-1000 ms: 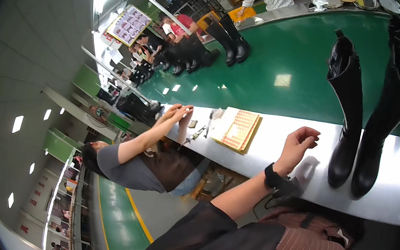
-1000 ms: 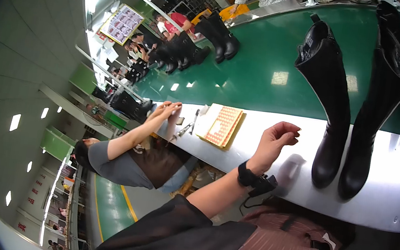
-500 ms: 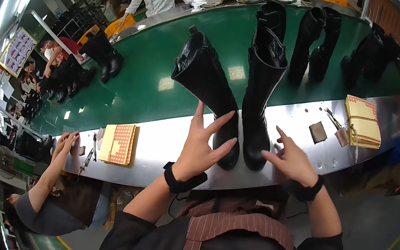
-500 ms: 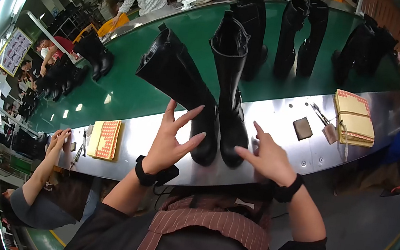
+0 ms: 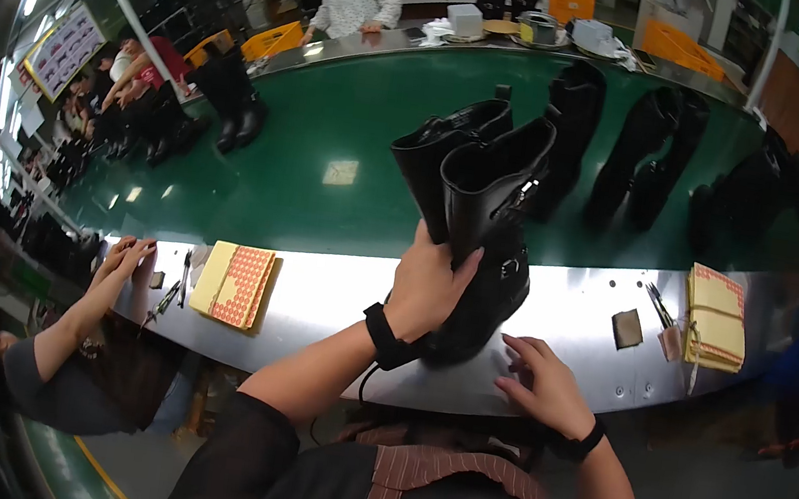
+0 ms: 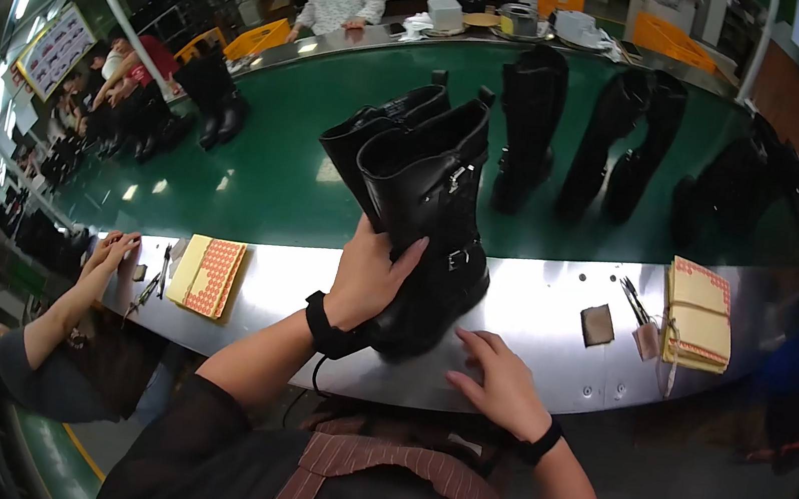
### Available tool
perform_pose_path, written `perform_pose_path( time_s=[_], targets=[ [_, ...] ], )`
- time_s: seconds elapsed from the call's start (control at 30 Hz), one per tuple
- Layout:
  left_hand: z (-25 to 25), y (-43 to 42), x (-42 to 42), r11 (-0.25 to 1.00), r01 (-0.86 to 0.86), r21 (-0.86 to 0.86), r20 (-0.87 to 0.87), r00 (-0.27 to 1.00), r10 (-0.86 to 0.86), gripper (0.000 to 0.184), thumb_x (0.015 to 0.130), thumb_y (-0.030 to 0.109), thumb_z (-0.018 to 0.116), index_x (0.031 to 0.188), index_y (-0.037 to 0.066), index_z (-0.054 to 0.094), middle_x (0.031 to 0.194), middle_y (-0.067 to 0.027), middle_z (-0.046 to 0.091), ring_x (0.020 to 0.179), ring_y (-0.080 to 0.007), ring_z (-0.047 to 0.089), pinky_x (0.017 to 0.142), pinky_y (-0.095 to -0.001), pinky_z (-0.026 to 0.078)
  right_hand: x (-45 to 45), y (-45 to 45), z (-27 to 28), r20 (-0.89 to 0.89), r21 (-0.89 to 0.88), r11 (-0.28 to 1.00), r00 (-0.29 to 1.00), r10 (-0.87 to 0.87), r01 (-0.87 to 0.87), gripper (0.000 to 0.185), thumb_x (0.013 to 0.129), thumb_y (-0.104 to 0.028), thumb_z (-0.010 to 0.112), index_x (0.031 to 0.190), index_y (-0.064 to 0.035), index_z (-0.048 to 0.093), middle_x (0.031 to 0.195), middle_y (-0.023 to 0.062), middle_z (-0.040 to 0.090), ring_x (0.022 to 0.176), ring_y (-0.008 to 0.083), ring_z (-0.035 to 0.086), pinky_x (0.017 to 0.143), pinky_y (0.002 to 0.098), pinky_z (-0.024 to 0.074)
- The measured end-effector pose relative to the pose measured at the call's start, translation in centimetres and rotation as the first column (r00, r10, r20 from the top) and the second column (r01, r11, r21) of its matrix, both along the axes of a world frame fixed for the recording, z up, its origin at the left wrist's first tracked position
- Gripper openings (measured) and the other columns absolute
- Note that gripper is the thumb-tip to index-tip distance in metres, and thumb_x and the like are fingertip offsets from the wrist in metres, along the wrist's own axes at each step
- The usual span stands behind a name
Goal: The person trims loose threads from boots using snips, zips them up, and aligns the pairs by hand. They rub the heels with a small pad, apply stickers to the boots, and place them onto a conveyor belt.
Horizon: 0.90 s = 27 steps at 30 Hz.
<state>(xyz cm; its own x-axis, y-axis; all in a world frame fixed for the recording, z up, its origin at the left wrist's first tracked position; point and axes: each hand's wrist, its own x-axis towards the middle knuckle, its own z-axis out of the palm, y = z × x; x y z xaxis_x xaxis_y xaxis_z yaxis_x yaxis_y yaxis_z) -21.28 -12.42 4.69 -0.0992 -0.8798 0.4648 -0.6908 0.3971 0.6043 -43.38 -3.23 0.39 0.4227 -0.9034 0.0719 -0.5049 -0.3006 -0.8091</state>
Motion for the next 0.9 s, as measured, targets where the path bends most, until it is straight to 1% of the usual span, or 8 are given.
perform_pose_path(
  time_s=[0.17,0.2,0.3,0.37,0.57,0.7,0.77,0.9],
  targets=[
    [1.8,-1.6,5.6,0.997,0.015,0.075,0.013,1.000,-0.016,0.041,0.091,0.033,0.061,0.085,-0.006,0.068,0.106,-0.0251,0.059,0.089,-0.0403,0.060,0.078,-0.0446,0.049,-2.8,1.2,-2.1,0.044,-0.132,0.929,0.939,-0.341,0.344,0.029,0.077,-0.005,0.071,0.105,-0.0015,0.065,0.092,0.0116,0.063,0.066,0.0217,0.058,0.063,0.0317,0.0486],
    [4.3,-1.6,6.5,0.957,-0.045,0.286,0.015,0.999,0.042,0.050,0.090,0.039,0.062,0.076,-0.009,0.066,0.097,-0.0265,0.062,0.090,-0.0390,0.060,0.077,-0.0444,0.048,-3.4,1.4,-2.6,0.039,-0.132,0.906,0.915,-0.401,0.403,0.025,0.078,-0.003,0.071,0.102,-0.0010,0.066,0.090,0.0103,0.063,0.064,0.0194,0.057,0.061,0.0301,0.0475],
    [8.3,-4.0,9.9,0.893,-0.162,0.421,0.131,0.984,0.117,0.056,0.085,0.044,0.066,0.071,-0.011,0.063,0.070,-0.0256,0.062,0.068,-0.0388,0.062,0.064,-0.0443,0.049,-4.0,1.3,-3.8,0.080,-0.187,0.832,0.852,-0.517,0.522,0.011,0.082,-0.005,0.068,0.092,-0.0001,0.067,0.082,0.0088,0.062,0.063,0.0181,0.053,0.058,0.0293,0.0430],
    [8.4,-7.2,12.4,0.931,-0.176,0.319,0.171,0.977,0.127,0.055,0.085,0.043,0.066,0.072,-0.010,0.064,0.063,-0.0242,0.061,0.061,-0.0397,0.062,0.060,-0.0442,0.049,-3.8,1.1,-4.9,0.102,-0.192,0.811,0.833,-0.544,0.553,0.008,0.082,-0.005,0.067,0.088,-0.0004,0.066,0.080,0.0084,0.062,0.062,0.0184,0.053,0.059,0.0298,0.0419],
    [7.6,-21.7,17.2,0.879,-0.466,0.100,0.398,0.828,0.394,0.048,0.086,0.042,0.062,0.087,-0.006,0.069,0.101,-0.0257,0.065,0.095,-0.0404,0.062,0.085,-0.0459,0.050,-2.8,0.7,-5.5,0.033,-0.347,0.708,0.763,-0.646,0.615,0.005,0.082,-0.006,0.067,0.079,-0.0038,0.064,0.071,0.0052,0.057,0.060,0.0215,0.049,0.063,0.0340,0.0373],
    [5.9,-33.2,19.6,0.809,-0.585,-0.050,0.266,0.773,0.576,0.044,0.087,0.041,0.062,0.092,-0.002,0.069,0.115,-0.0262,0.060,0.100,-0.0399,0.062,0.088,-0.0461,0.050,-2.0,0.2,-4.8,-0.039,-0.419,0.680,0.736,-0.676,0.602,0.007,0.079,-0.007,0.068,0.077,-0.0042,0.062,0.068,0.0058,0.054,0.060,0.0219,0.047,0.060,0.0352,0.0360],
    [4.9,-38.2,20.3,0.763,-0.638,-0.106,0.191,0.740,0.645,0.041,0.086,0.040,0.063,0.088,0.000,0.070,0.116,-0.0254,0.060,0.098,-0.0391,0.063,0.086,-0.0439,0.052,-1.9,0.1,-2.7,-0.132,-0.407,0.721,0.744,-0.655,0.562,0.004,0.083,-0.008,0.069,0.086,-0.0057,0.069,0.077,0.0086,0.063,0.067,0.0244,0.054,0.063,0.0356,0.0448],
    [-1.4,-42.2,20.2,0.692,-0.669,0.271,0.263,0.743,0.615,0.080,0.070,0.063,0.070,0.137,0.024,0.051,0.154,-0.0215,0.021,0.136,-0.0436,0.031,0.104,-0.0673,0.028,-1.5,-0.8,-2.5,-0.125,-0.360,0.734,0.750,-0.649,0.576,0.008,0.079,-0.008,0.073,0.086,-0.0054,0.068,0.079,0.0080,0.064,0.067,0.0245,0.054,0.063,0.0363,0.0451]
  ],
)
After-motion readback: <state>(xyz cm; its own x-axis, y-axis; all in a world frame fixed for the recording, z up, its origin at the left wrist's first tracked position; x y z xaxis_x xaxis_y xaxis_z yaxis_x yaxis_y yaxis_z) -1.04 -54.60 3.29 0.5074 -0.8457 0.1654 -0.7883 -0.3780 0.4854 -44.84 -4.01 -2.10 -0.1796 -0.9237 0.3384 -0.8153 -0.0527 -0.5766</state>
